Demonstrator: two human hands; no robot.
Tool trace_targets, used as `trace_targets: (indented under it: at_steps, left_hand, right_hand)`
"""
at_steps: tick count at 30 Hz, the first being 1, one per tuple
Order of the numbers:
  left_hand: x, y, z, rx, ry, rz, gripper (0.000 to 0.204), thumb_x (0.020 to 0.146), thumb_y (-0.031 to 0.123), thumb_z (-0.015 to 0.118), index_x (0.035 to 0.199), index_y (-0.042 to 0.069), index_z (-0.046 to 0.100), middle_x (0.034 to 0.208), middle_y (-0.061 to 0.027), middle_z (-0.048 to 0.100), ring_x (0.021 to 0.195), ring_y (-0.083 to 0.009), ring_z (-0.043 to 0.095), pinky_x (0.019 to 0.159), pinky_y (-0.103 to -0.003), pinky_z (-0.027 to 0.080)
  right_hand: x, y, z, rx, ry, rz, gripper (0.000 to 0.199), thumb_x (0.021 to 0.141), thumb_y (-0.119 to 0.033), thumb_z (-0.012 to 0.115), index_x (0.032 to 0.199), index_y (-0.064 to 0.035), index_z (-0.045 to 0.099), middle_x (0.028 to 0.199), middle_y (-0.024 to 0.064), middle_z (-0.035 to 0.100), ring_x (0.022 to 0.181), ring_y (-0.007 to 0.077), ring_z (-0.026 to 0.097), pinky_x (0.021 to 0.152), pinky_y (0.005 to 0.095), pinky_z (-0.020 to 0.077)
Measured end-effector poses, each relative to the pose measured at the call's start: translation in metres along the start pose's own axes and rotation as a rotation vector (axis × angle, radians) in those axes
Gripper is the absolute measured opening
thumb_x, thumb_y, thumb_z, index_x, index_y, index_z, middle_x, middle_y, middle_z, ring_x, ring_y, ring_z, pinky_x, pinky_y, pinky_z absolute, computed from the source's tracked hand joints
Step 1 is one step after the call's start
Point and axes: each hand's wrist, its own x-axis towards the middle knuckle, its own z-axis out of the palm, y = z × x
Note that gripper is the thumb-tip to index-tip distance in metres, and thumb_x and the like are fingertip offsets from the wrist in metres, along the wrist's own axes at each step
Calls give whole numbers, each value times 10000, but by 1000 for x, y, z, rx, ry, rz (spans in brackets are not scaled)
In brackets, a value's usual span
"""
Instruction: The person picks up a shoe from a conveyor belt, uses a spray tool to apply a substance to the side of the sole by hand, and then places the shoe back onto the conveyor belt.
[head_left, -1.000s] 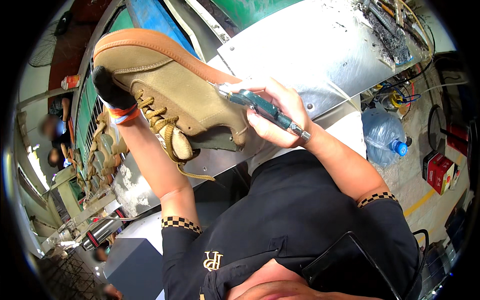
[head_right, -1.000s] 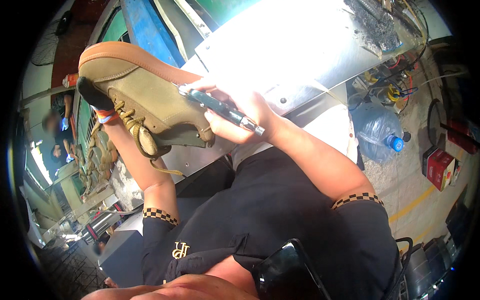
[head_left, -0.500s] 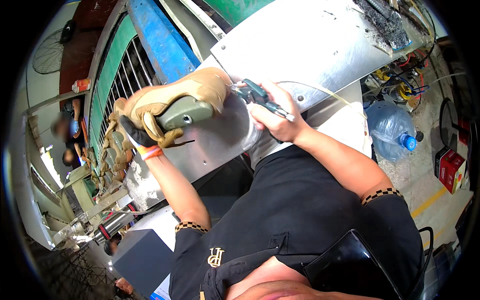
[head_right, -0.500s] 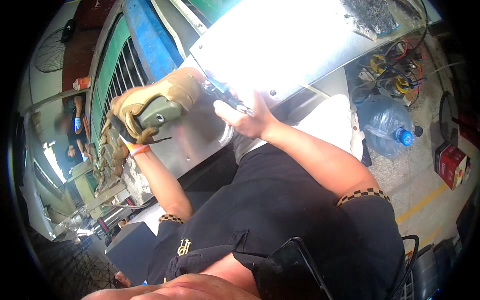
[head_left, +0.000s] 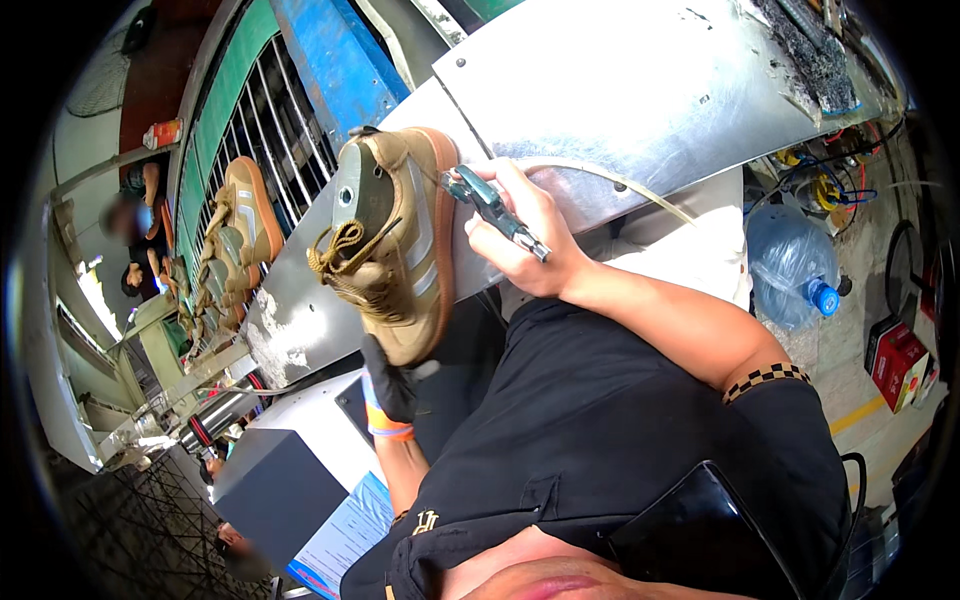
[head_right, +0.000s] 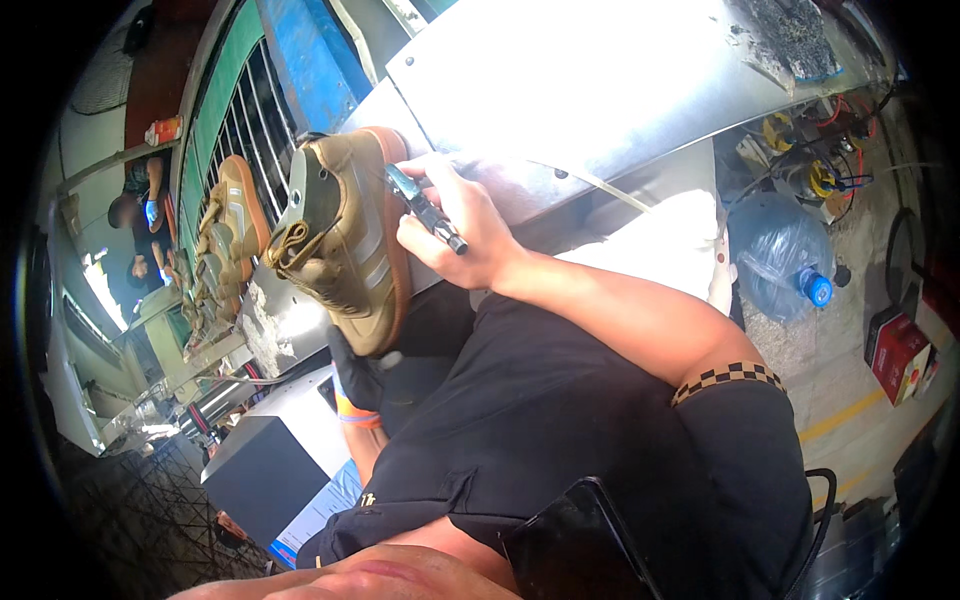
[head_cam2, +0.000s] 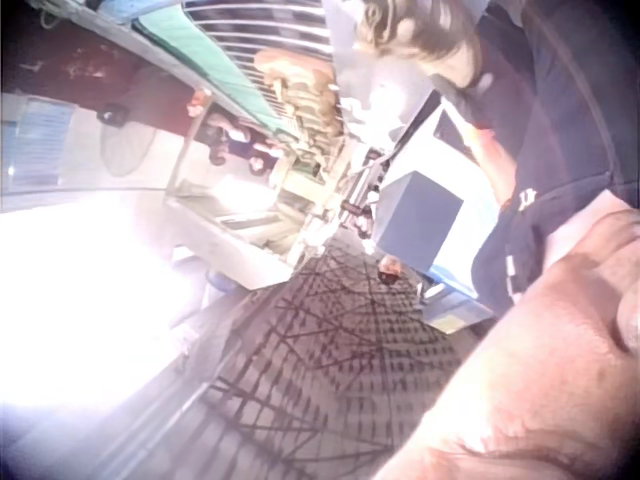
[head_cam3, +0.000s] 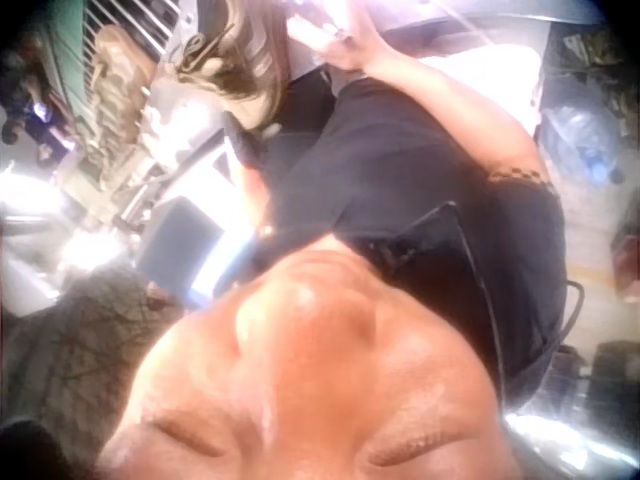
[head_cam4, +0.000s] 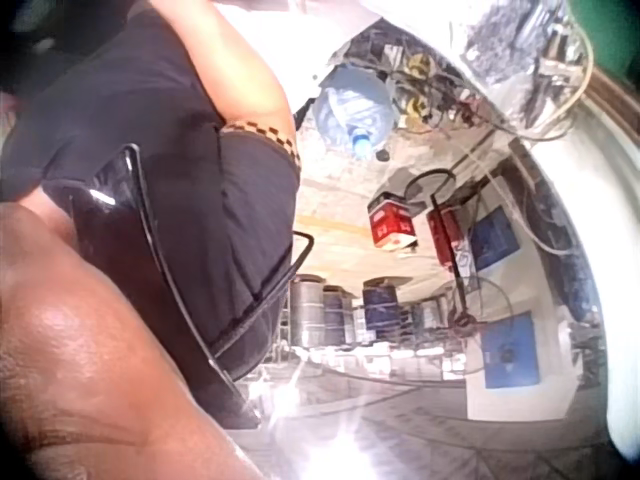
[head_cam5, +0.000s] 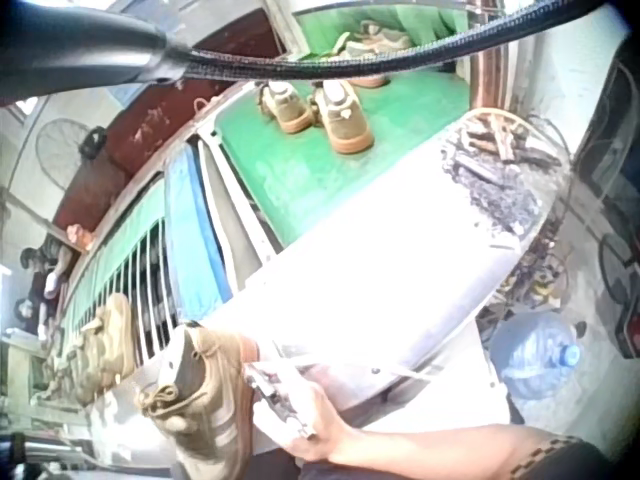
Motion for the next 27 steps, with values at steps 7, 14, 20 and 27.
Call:
trace_targets:
  at_steps: [7,14,20,27]
  left_hand:
    - [-14,-3,51,-286,-251,-130,742,985,597,382,1471,39,331,1355,-213,533,1072,-383,648,794,-407,619]
    - [-7,8,83,-445,-459,-265,832,962,641,376,1474,-10,303,1339,-287,522,1133,-359,628,912,-428,579]
    - [-4,7,95,-546,-567,-366,904,934,691,364,1459,-43,313,1320,-286,539,1143,-370,620,943,-462,553]
    - [2,4,113,-536,-754,-457,1006,873,774,348,1440,-57,340,1301,-286,555,1150,-368,617,954,-460,538]
  right_hand:
    - [-4,-5,-11,-14,-36,-17,409,842,-112,581,1226,-1,500,779,1,559,680,51,506,614,237,417]
    - [-12,-7,-24,62,-63,17,384,858,-86,536,1232,-8,502,703,-5,532,546,48,476,512,237,401]
    - [-32,-23,-39,59,-110,97,380,862,-68,515,1237,-6,495,667,-3,509,533,53,466,512,239,402]
    - [-56,-39,-53,16,-133,187,384,863,-53,500,1243,-3,490,666,-2,499,515,53,457,510,232,401]
